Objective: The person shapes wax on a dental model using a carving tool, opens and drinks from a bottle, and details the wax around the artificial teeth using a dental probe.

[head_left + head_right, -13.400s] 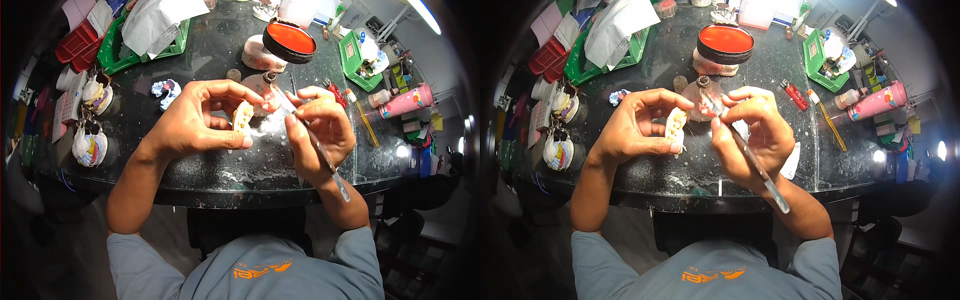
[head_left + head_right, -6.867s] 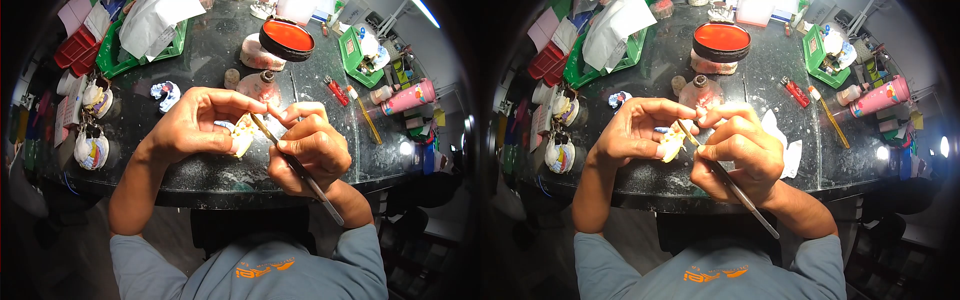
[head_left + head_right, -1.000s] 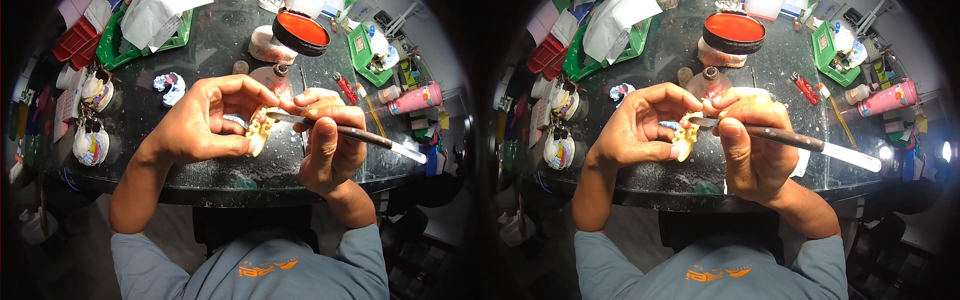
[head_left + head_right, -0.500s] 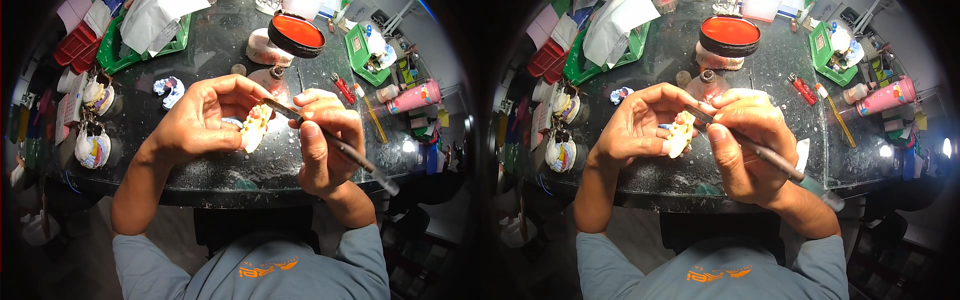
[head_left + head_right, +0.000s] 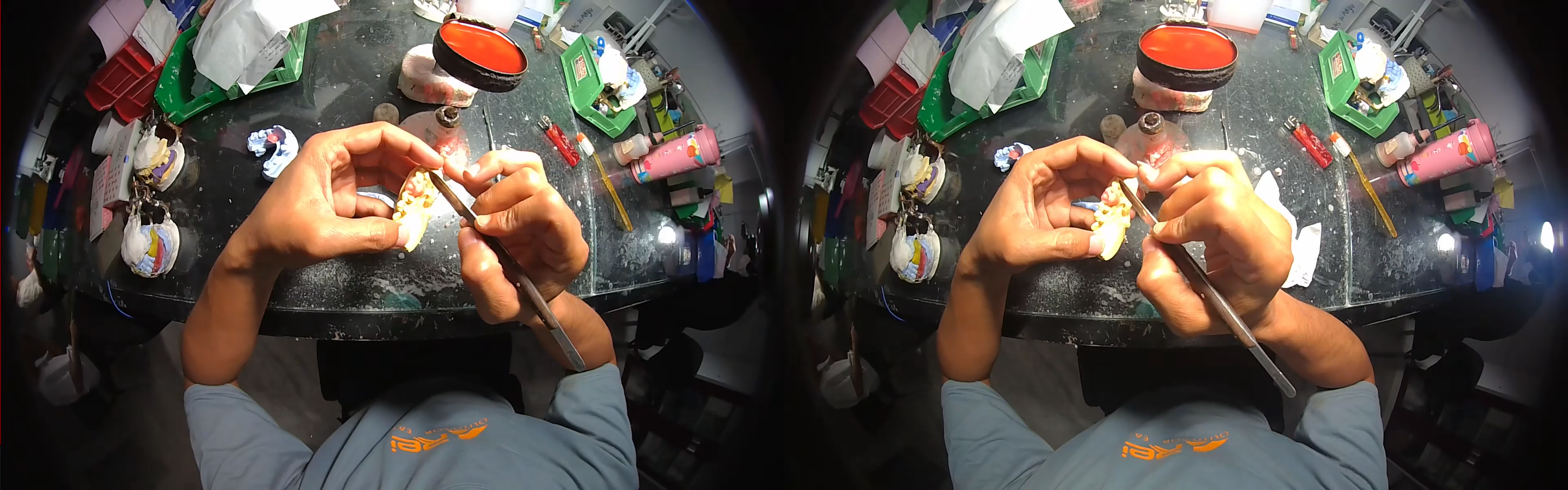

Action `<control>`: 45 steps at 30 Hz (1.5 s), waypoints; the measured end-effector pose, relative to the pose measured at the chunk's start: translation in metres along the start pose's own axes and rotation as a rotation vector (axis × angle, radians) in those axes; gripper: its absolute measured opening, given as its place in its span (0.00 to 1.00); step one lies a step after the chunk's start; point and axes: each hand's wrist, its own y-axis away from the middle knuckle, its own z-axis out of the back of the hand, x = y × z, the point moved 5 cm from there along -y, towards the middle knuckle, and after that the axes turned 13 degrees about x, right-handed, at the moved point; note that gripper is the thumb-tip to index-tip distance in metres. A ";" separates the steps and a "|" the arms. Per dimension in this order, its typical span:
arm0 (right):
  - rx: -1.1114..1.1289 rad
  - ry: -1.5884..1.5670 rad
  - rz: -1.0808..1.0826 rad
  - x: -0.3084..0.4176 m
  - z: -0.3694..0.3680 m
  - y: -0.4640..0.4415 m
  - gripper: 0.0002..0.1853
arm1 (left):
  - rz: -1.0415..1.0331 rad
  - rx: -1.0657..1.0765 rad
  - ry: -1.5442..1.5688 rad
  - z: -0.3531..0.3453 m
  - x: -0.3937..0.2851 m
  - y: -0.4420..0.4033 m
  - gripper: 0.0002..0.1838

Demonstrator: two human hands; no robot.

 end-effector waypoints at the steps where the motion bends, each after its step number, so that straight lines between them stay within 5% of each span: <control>1: -0.008 -0.001 0.002 0.000 0.000 0.000 0.12 | -0.003 -0.003 0.000 0.000 -0.001 0.000 0.33; 25: -0.021 0.021 0.017 0.001 0.001 0.000 0.11 | -0.021 0.006 0.014 -0.001 -0.001 -0.001 0.33; 37: -0.255 -0.116 -0.292 -0.024 0.019 0.005 0.13 | 0.007 -0.077 -0.080 -0.004 -0.007 -0.001 0.33; 45: -0.148 -0.179 -0.459 -0.027 0.018 0.008 0.11 | -0.005 -0.069 -0.075 -0.004 -0.008 -0.002 0.33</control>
